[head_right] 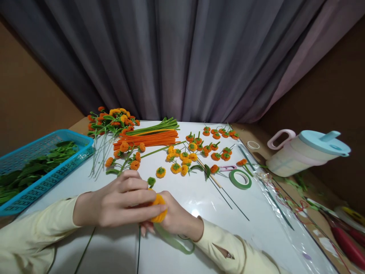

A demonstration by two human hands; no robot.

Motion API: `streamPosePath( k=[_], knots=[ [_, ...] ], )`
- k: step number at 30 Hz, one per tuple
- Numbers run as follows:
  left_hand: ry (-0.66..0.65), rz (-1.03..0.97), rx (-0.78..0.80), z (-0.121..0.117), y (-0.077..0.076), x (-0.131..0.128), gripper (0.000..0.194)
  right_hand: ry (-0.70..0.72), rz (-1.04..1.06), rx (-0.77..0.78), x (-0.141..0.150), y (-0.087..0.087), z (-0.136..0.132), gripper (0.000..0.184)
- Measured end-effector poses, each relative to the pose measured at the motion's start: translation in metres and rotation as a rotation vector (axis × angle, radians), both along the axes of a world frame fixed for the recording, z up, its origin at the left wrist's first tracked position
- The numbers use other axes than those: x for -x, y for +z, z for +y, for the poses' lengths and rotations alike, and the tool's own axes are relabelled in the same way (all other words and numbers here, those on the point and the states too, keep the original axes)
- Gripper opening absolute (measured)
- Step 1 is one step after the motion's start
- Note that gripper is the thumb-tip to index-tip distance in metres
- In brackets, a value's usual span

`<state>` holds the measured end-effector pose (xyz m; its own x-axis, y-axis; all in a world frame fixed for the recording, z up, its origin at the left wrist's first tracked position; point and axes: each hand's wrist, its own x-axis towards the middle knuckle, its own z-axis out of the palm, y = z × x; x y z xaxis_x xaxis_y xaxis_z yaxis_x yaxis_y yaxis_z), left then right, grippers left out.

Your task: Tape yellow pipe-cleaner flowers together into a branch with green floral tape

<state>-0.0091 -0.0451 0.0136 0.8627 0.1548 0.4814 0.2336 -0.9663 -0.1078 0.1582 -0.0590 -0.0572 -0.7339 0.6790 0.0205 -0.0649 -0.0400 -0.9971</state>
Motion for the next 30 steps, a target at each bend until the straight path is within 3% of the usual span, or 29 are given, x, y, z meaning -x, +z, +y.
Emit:
streamPosePath(
  k=[4, 9, 13, 21, 25, 30],
  knots=[
    [0.072, -0.032, 0.22, -0.001, 0.007, 0.006, 0.028, 0.089, 0.157, 0.127, 0.0, -0.001, 0.002, 0.039],
    [0.189, -0.095, 0.631, 0.001, 0.028, 0.025, 0.056, 0.085, 0.216, 0.199, 0.003, -0.007, 0.005, 0.042],
    [0.193, 0.086, 0.898, 0.016, 0.03, 0.028, 0.043, 0.107, 0.219, 0.214, 0.004, -0.007, 0.006, 0.043],
    [0.252, 0.127, 1.098, 0.024, 0.018, 0.019, 0.014, 0.054, 0.194, 0.266, 0.005, -0.009, 0.006, 0.045],
    [0.317, 0.109, 1.134, 0.022, 0.015, 0.018, 0.013, 0.05, 0.208, 0.282, 0.006, -0.017, 0.006, 0.035],
    [0.306, 0.166, 1.305, 0.034, 0.013, 0.018, 0.022, 0.025, 0.147, 0.255, 0.005, -0.014, 0.007, 0.037]
  ],
)
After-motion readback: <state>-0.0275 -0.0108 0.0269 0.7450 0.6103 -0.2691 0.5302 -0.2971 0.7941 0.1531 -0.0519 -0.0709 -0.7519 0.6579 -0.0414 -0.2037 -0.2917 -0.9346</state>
